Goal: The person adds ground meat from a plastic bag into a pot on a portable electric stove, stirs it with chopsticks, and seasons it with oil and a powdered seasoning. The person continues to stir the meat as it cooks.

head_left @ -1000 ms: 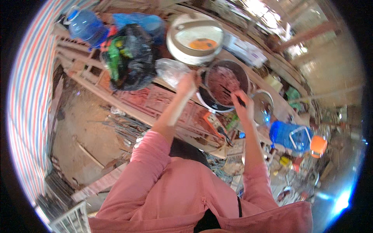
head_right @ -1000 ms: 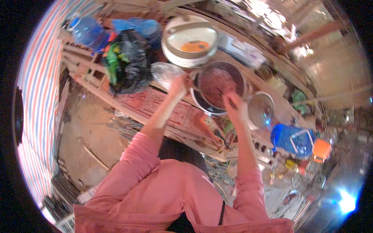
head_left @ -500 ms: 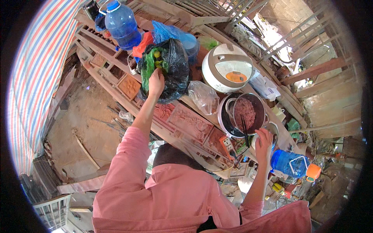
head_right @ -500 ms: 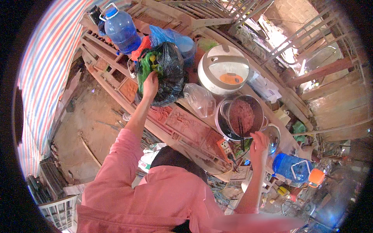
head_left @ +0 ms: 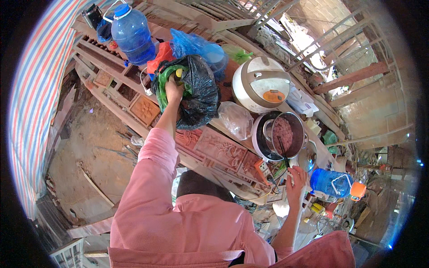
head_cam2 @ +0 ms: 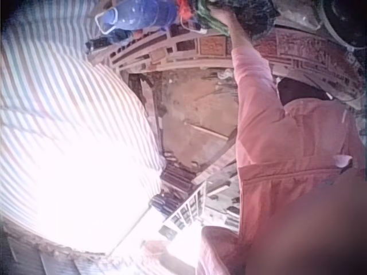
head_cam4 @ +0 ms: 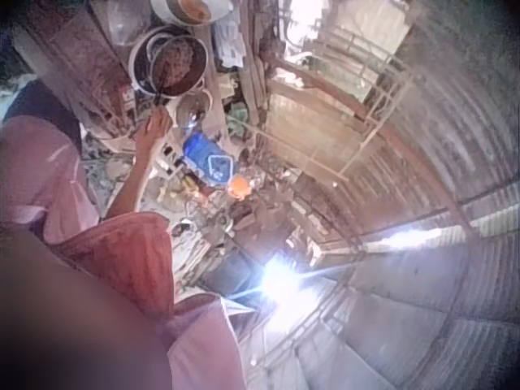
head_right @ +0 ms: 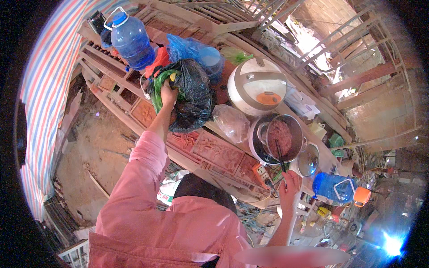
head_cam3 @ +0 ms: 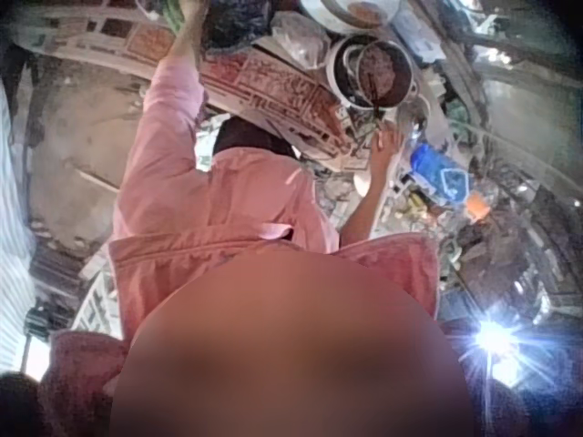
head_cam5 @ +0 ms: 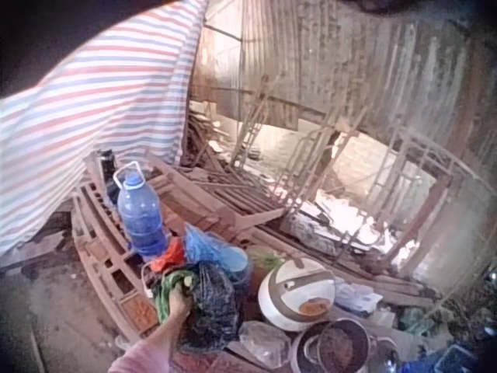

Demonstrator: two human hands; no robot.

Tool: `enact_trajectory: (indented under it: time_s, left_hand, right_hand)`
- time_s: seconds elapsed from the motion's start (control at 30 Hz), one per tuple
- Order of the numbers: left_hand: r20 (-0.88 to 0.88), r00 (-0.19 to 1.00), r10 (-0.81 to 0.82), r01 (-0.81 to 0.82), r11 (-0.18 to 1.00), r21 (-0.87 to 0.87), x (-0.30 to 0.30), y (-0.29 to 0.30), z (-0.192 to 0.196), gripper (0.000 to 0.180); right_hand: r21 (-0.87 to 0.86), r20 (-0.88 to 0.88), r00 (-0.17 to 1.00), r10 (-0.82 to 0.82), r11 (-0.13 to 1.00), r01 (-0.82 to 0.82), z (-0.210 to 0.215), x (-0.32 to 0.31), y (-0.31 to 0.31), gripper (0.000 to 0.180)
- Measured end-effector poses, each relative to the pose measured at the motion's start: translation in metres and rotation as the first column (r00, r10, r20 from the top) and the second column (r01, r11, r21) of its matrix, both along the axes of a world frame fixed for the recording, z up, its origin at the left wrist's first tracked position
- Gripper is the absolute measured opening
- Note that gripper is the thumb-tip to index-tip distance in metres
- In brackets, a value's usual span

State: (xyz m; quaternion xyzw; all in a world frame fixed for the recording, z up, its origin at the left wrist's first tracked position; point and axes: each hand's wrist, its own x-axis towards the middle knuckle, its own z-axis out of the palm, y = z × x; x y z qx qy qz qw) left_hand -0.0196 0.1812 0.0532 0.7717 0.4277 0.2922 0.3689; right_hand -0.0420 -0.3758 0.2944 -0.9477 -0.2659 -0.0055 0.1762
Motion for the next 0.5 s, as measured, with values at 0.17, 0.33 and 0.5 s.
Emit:
enact_trajectory:
  time_s: [0.17,0.33,0.5]
  left_hand:
    - [0.194,0.981,-0.01,0.019,0.999,-0.047,-0.03,-0.029,0.046,0.05]
    - [0.358,0.925,-0.126,0.154,0.987,-0.051,-0.072,-0.058,0.108,0.058]
    - [0.436,0.836,-0.333,0.376,0.927,-0.013,-0.105,-0.115,0.17,0.066]
  right_hand:
    - [0.065,0.061,0.997,0.044,0.997,-0.048,0.0,-0.004,0.023,0.029]
    - [0.167,0.061,0.985,0.159,0.972,-0.167,0.01,0.003,0.089,0.025]
    - [0.344,0.037,0.935,0.352,0.874,-0.343,0.045,0.004,0.191,0.028]
